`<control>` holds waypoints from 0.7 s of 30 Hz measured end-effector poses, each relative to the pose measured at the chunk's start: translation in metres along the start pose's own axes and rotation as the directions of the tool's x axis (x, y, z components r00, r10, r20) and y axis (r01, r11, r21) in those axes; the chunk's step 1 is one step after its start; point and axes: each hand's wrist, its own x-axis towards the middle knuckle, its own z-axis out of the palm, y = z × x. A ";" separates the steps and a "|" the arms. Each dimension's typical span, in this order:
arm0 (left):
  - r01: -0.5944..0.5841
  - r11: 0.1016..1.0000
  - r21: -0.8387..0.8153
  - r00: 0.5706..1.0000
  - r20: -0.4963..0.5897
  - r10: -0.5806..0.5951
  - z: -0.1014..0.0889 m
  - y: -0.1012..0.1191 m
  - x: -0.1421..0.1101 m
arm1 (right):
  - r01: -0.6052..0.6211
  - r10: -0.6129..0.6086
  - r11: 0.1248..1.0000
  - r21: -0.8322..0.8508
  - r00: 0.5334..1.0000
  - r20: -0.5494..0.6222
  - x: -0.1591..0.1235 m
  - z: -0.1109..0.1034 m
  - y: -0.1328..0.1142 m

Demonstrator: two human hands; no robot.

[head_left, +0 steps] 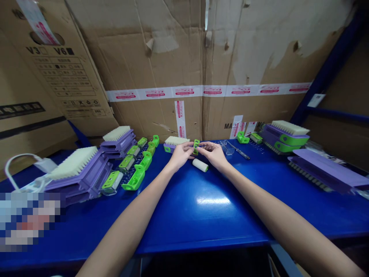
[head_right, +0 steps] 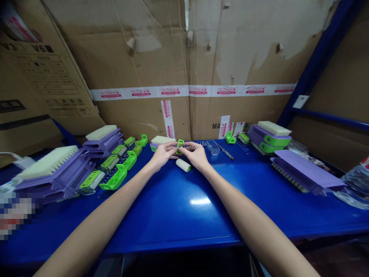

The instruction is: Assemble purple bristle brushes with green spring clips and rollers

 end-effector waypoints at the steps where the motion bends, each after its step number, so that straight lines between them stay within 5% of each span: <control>1: 0.009 1.000 0.004 1.000 -0.004 -0.009 0.000 0.001 0.000 | -0.013 0.013 1.000 0.011 1.000 0.010 0.000 0.000 0.000; 13: 0.064 0.998 0.013 0.998 -0.029 -0.064 0.000 0.000 0.000 | -0.023 0.022 1.000 0.008 0.995 0.094 0.002 -0.003 0.004; 21: -0.010 1.000 -0.003 1.000 0.011 0.010 -0.003 -0.006 0.001 | 0.006 -0.001 0.999 -0.044 0.994 0.110 0.002 -0.005 0.005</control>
